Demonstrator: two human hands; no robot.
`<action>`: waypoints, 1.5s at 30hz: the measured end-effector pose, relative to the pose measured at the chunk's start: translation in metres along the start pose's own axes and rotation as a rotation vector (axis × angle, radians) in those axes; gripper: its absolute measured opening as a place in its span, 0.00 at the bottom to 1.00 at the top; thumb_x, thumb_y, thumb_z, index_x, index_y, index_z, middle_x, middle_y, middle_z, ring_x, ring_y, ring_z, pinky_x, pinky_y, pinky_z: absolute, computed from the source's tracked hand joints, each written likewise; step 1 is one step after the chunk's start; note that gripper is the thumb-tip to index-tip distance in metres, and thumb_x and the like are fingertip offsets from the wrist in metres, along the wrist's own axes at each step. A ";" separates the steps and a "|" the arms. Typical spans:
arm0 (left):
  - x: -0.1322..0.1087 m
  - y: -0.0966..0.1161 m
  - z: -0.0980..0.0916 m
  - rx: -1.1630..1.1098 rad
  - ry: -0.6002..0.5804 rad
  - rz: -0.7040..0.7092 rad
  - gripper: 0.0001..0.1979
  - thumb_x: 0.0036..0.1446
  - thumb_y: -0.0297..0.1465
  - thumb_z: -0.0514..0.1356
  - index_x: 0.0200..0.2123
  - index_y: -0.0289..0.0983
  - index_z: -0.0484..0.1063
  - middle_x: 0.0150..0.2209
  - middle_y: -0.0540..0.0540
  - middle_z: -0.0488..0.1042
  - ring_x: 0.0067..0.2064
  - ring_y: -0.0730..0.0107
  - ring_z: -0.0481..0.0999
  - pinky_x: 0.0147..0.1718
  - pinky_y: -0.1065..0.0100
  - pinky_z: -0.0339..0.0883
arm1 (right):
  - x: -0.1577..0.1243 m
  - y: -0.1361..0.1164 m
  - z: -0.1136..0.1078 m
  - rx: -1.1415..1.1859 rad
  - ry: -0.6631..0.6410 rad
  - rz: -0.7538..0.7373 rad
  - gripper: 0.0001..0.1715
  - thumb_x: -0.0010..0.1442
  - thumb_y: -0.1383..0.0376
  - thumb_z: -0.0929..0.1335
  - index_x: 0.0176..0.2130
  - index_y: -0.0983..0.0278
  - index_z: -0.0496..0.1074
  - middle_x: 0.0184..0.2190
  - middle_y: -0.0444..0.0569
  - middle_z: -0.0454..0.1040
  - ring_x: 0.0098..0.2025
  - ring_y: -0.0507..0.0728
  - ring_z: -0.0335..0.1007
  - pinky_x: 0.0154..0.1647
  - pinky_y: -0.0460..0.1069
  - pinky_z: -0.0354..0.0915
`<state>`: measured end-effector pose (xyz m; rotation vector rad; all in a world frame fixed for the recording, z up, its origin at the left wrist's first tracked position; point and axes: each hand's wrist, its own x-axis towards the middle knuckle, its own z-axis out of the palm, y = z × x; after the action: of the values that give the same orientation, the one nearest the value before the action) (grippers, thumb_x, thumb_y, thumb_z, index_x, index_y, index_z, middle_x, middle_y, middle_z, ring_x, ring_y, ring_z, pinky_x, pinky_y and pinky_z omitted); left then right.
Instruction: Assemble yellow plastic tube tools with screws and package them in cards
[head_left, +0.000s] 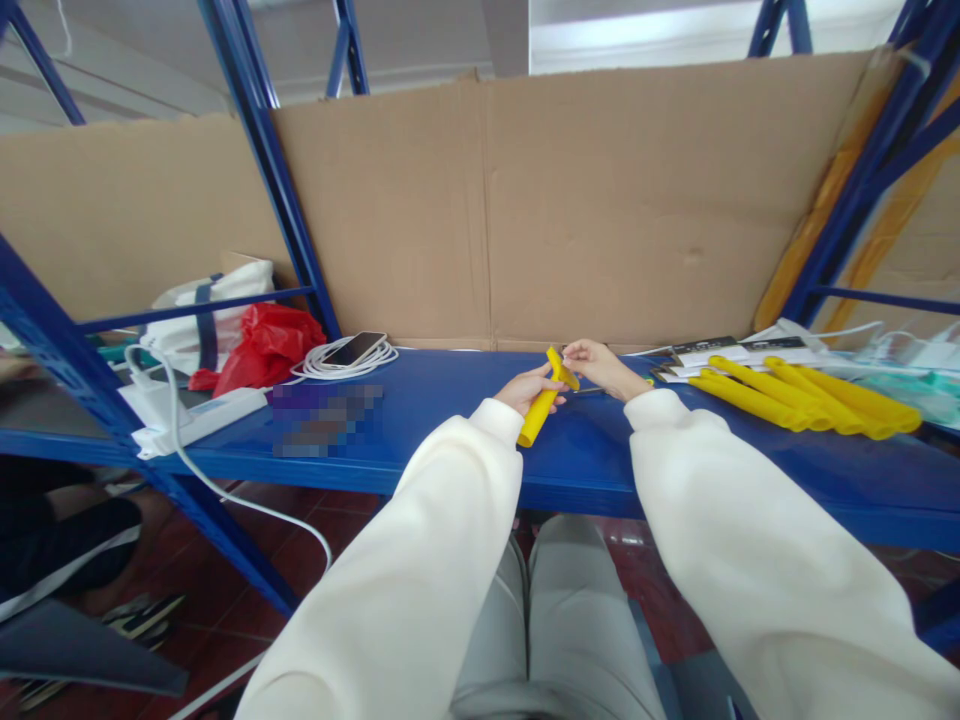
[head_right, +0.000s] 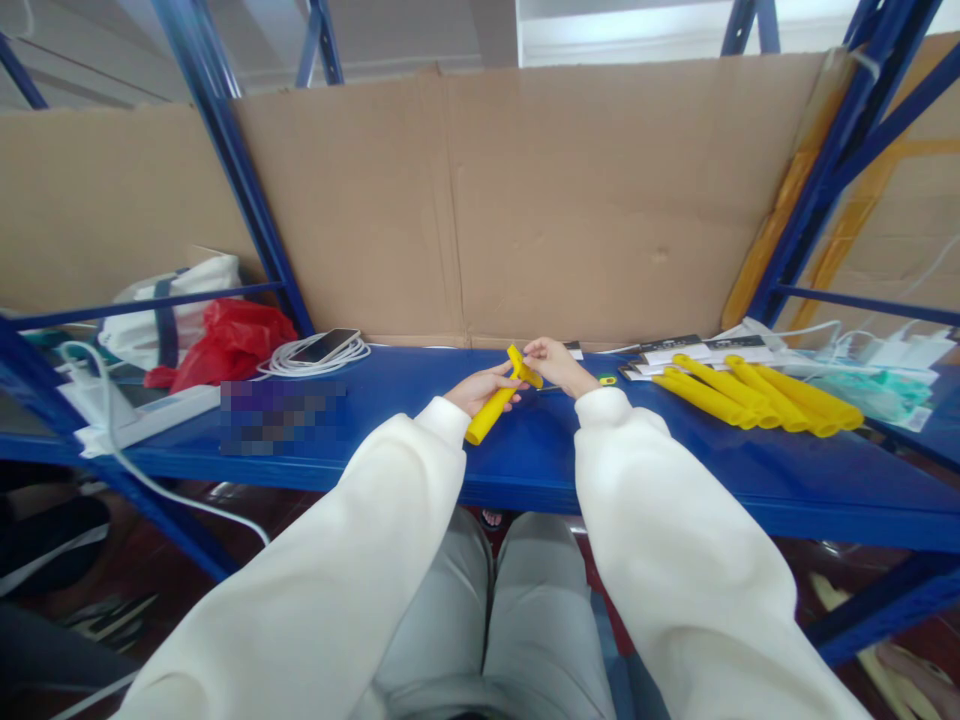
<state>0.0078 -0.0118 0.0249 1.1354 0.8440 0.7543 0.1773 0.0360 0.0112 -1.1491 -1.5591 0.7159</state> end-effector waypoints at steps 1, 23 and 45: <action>0.001 -0.001 -0.001 -0.004 -0.007 -0.001 0.39 0.60 0.16 0.56 0.71 0.46 0.53 0.34 0.48 0.77 0.22 0.77 0.73 0.20 0.78 0.63 | -0.001 0.000 0.001 0.010 0.002 0.003 0.11 0.51 0.75 0.71 0.31 0.62 0.69 0.29 0.44 0.74 0.36 0.53 0.73 0.48 0.53 0.72; 0.001 -0.004 0.000 0.085 0.064 0.014 0.42 0.57 0.16 0.59 0.72 0.42 0.53 0.37 0.46 0.78 0.22 0.75 0.76 0.18 0.77 0.64 | 0.002 0.023 -0.002 0.000 0.051 -0.044 0.15 0.49 0.60 0.77 0.34 0.61 0.71 0.40 0.50 0.77 0.46 0.57 0.73 0.56 0.58 0.68; -0.006 -0.003 0.002 0.095 -0.069 0.002 0.39 0.60 0.16 0.57 0.72 0.42 0.54 0.36 0.46 0.79 0.24 0.75 0.75 0.20 0.77 0.64 | -0.008 0.006 -0.023 0.161 -0.269 0.061 0.25 0.42 0.50 0.80 0.29 0.61 0.70 0.27 0.44 0.75 0.32 0.55 0.73 0.38 0.50 0.69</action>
<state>0.0072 -0.0186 0.0238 1.2402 0.8282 0.6783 0.2012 0.0284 0.0094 -1.0161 -1.6582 1.0524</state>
